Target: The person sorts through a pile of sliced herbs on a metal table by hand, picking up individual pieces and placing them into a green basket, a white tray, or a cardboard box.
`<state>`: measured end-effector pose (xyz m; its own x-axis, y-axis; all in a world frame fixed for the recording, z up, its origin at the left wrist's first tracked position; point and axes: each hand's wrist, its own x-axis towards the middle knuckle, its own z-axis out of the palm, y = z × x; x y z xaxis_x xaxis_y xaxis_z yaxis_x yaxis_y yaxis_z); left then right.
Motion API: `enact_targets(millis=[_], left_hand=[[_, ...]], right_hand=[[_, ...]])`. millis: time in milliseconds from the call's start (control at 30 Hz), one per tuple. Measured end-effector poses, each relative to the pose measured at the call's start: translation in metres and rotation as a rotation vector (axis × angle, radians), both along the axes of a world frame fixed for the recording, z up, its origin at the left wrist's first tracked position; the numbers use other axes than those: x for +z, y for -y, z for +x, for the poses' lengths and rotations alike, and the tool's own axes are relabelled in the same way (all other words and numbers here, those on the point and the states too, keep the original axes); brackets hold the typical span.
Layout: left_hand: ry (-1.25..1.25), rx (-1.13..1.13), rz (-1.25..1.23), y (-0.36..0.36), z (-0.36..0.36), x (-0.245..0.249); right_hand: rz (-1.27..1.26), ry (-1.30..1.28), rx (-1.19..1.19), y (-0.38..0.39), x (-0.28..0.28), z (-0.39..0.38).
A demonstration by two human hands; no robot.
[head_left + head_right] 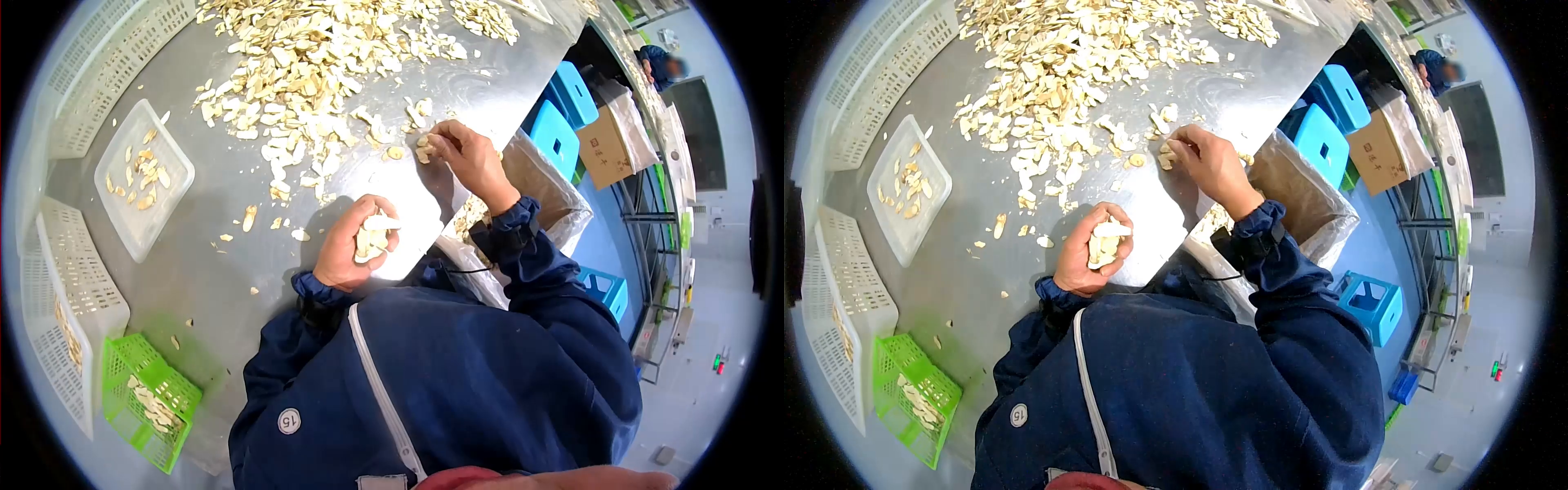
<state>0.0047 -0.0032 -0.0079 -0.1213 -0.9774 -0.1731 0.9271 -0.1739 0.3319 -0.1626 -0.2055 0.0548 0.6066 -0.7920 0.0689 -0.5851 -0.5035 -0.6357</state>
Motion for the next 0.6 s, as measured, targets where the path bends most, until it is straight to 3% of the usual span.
enact_targets(millis=[100, 200, 233, 400, 600], left_hand=[[-0.022, -0.002, 0.012, 0.000, 0.001, 0.000], [-0.020, -0.002, 0.008, 0.001, 0.000, 0.000], [-0.019, -0.002, 0.006, 0.000, 0.000, 0.000], [-0.016, -0.014, -0.019, 0.001, 0.001, -0.005], [0.013, 0.015, 0.041, 0.001, -0.002, 0.006]], right_hand=[[-0.016, -0.008, 0.037, -0.008, 0.002, -0.005], [-0.307, 0.015, 0.257, -0.018, -0.007, -0.009], [-0.234, -0.004, 0.304, -0.022, -0.005, -0.010], [-0.093, -0.029, 0.028, -0.022, 0.002, -0.025], [-0.011, -0.061, 0.186, -0.042, -0.001, -0.011]])
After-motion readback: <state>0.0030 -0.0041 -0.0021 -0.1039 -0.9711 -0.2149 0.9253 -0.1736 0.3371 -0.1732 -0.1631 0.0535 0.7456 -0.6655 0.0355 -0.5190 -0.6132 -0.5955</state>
